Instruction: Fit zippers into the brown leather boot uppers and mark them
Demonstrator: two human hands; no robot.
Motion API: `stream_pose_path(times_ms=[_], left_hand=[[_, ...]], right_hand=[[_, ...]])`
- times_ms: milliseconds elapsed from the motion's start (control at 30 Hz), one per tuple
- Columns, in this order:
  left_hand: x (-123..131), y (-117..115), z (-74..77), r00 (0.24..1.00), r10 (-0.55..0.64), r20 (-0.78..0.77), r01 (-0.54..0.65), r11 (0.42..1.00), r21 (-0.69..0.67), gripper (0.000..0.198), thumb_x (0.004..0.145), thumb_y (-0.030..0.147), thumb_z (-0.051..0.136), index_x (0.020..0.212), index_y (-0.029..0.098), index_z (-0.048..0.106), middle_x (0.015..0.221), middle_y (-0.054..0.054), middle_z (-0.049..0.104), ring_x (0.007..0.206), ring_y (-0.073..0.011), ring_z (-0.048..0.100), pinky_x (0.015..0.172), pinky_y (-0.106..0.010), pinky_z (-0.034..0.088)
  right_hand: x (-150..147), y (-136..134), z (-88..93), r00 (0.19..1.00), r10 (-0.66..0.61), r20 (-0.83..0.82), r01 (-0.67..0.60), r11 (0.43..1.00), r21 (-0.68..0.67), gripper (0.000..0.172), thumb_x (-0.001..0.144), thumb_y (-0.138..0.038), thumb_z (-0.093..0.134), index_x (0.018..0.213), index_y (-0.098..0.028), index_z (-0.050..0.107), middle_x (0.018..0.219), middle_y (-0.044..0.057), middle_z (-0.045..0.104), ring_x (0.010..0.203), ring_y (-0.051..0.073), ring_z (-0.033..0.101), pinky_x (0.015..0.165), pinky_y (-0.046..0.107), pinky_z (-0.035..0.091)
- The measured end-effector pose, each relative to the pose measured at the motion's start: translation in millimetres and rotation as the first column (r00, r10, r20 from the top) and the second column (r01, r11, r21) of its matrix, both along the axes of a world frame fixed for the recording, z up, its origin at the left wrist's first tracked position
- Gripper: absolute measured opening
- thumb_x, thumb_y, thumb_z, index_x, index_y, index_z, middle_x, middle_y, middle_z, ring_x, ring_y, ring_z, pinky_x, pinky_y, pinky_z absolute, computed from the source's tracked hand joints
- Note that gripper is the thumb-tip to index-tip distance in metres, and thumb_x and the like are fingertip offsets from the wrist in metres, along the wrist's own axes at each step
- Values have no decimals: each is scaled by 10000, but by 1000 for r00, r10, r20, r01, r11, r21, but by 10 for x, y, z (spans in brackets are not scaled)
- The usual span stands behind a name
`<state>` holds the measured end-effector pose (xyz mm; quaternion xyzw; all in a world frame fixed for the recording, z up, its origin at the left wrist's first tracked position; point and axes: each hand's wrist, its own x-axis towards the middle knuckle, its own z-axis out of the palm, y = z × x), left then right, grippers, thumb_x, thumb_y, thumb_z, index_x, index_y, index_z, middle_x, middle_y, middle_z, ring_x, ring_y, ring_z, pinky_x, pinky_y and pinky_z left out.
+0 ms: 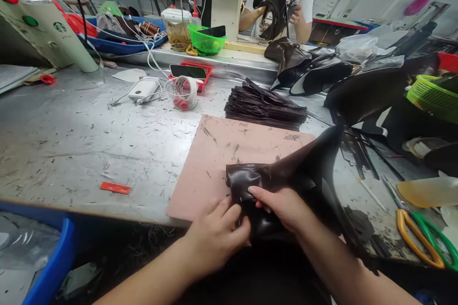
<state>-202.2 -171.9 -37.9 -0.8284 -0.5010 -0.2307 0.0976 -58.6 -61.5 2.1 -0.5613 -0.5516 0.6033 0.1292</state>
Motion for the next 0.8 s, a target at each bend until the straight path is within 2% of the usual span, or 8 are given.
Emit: stream_pose_path(times_ms=[100, 200, 367, 467, 600, 800], left_hand=[[51, -66, -36, 999, 51, -8, -51, 998, 24, 226, 840, 321, 532, 1011, 187, 595, 949, -69, 622, 972, -269, 564, 789, -371, 387], [105, -131, -73, 993, 112, 30, -113, 993, 40, 232, 847, 298, 526, 1025, 174, 606, 1020, -78, 635, 1028, -274, 555, 832, -370, 370], [147, -157, -104, 976, 199, 92, -206, 976, 73, 260, 864, 297, 509, 1042, 148, 625, 1060, -86, 655, 1036, -260, 570, 856, -363, 353], [150, -151, -107, 970, 215, 114, -224, 972, 75, 244, 873, 294, 496, 1014, 160, 643, 1058, -87, 662, 1027, -242, 582, 850, -353, 349], [152, -152, -101, 966, 227, 120, -237, 968, 80, 241, 876, 299, 492, 1009, 172, 648, 1057, -86, 666, 1012, -231, 590, 841, -351, 346], [137, -127, -78, 973, 218, 73, -223, 972, 73, 236, 880, 308, 475, 997, 186, 640, 1084, -72, 656, 988, -214, 579, 816, -350, 338]], right_hand=[[-55, -67, -16, 964, -2, 265, -19, 997, 75, 353, 708, -419, 586, 453, -176, 563, 450, 0, 541, 463, 115, 490, 501, 248, 344], [-102, -108, 6, 927, 3, 374, -29, 998, 63, 398, 746, -446, 551, 441, -191, 569, 488, 20, 598, 519, 153, 556, 546, 267, 370], [-163, -156, 16, 918, -33, 395, -7, 995, 99, 391, 750, -436, 543, 439, -201, 570, 538, 35, 648, 573, 180, 612, 599, 268, 425], [-173, -176, -14, 923, -56, 382, -12, 985, 174, 375, 739, -441, 540, 447, -208, 582, 506, 32, 634, 562, 196, 621, 599, 278, 455], [-164, -181, -55, 922, -53, 383, -62, 957, 282, 356, 744, -449, 515, 491, -215, 605, 480, 28, 610, 605, 224, 640, 640, 304, 486], [-168, -195, -112, 919, -67, 389, -113, 900, 422, 314, 735, -467, 508, 646, -214, 671, 551, 38, 636, 765, 258, 654, 725, 338, 497]])
